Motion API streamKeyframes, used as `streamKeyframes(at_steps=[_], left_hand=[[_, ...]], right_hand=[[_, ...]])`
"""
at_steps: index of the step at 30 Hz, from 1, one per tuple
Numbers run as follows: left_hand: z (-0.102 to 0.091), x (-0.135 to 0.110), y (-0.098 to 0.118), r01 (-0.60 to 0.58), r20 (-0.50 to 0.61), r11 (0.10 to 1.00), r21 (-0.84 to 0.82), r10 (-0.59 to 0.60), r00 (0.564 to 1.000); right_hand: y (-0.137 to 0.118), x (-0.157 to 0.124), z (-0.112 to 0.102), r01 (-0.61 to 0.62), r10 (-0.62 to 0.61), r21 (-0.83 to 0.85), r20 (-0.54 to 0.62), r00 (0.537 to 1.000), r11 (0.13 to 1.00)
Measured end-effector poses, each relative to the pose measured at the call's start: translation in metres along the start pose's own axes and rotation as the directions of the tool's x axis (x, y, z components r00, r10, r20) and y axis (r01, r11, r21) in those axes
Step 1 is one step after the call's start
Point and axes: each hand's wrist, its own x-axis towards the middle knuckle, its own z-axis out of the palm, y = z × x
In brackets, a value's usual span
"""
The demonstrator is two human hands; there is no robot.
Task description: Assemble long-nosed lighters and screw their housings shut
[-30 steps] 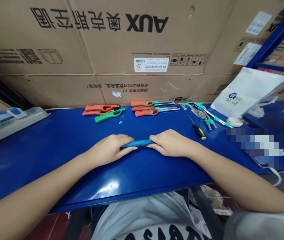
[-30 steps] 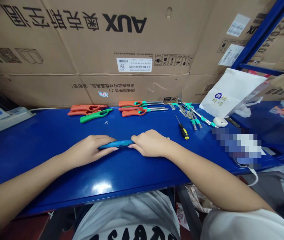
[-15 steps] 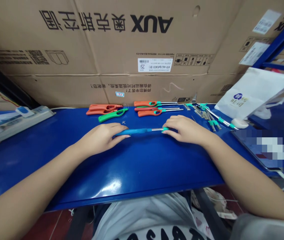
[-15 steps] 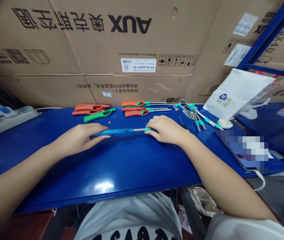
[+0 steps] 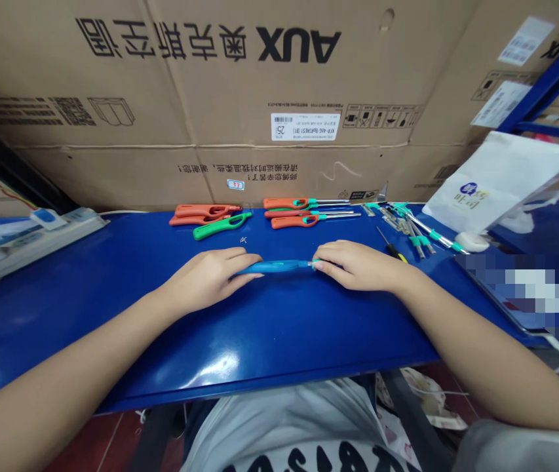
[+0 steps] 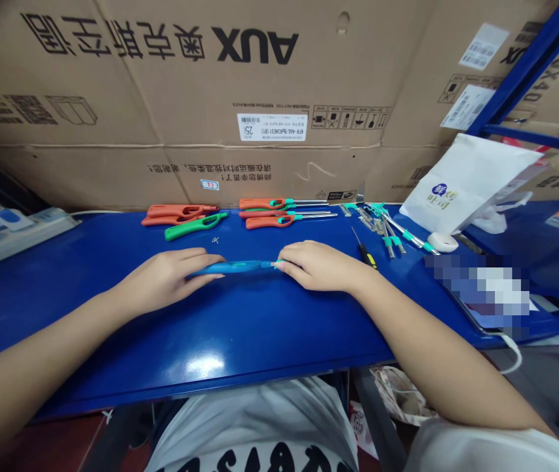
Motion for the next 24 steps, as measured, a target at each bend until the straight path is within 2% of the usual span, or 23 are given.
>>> streamKeyframes(at_steps=[7, 15, 20, 24], left_hand=[[0.001, 0.0, -0.002, 0.024, -0.011, 0.999, -0.048, -0.024, 1.0], [0.011, -0.001, 0.005, 0.033, 0.021, 0.983, -0.183, -0.03, 0.999], [0.014, 0.001, 0.01, 0.132, 0.104, 0.919, -0.371, -0.101, 0.989], [0.013, 0.002, 0.014, 0.157, 0.149, 0.893, -0.421, -0.102, 0.983]], right_hand=[[0.005, -0.002, 0.001, 0.052, -0.08, -0.184, -0.146, 0.986, 0.981], [-0.004, 0.005, 0.019, 0.112, -0.171, -0.383, -0.123, 0.978, 0.917], [-0.004, 0.003, 0.025, 0.13, -0.206, -0.412, -0.144, 0.968, 0.902], [-0.006, 0.001, 0.026, 0.15, -0.218, -0.409, -0.124, 0.968, 0.9]])
